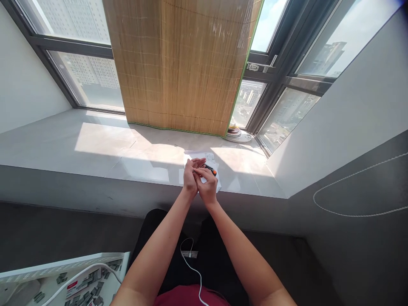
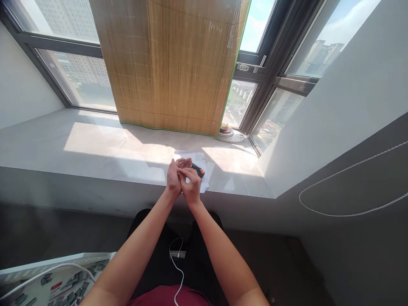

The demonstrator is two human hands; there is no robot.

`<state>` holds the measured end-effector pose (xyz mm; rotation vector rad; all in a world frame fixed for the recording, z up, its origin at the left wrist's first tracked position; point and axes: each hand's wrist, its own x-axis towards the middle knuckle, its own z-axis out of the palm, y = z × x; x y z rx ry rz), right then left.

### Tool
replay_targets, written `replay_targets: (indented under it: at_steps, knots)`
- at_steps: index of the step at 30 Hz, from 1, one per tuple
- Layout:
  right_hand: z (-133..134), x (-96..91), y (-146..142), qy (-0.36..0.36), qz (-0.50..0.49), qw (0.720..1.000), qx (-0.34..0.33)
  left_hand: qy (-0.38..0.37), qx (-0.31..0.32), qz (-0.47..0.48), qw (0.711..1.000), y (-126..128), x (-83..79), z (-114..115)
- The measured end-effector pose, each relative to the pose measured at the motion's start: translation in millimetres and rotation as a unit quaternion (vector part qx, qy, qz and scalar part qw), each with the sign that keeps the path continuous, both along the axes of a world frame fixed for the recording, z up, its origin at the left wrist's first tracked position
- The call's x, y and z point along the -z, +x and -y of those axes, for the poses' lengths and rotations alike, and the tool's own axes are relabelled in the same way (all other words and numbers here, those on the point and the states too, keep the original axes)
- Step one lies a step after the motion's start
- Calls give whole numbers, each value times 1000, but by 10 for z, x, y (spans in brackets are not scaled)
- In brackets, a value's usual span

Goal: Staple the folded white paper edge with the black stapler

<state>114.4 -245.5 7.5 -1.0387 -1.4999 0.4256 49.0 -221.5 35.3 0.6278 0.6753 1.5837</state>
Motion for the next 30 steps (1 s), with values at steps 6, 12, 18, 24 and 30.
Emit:
replay_targets:
  at_steps: [6,12,18,24,30]
  knots:
    - [42,25,371,-6,15,998,60,-38,-138,-321,936,-570,95,-421]
    - [-186,233,1252,3,96,981,171,-212,-164,-762,589,-1550,455,-921]
    - [-1015,475,1998,-80,129,957,248,-203,-139,-814,526,-1631,741,-1016]
    - [-2096,385,2310,-185,188,932,250,-191,-150,-829,504,-1633,762,-1043]
    - [-2619,399,2367,-213,208,923,243,-185,-164,-839,484,-1622,773,-1018]
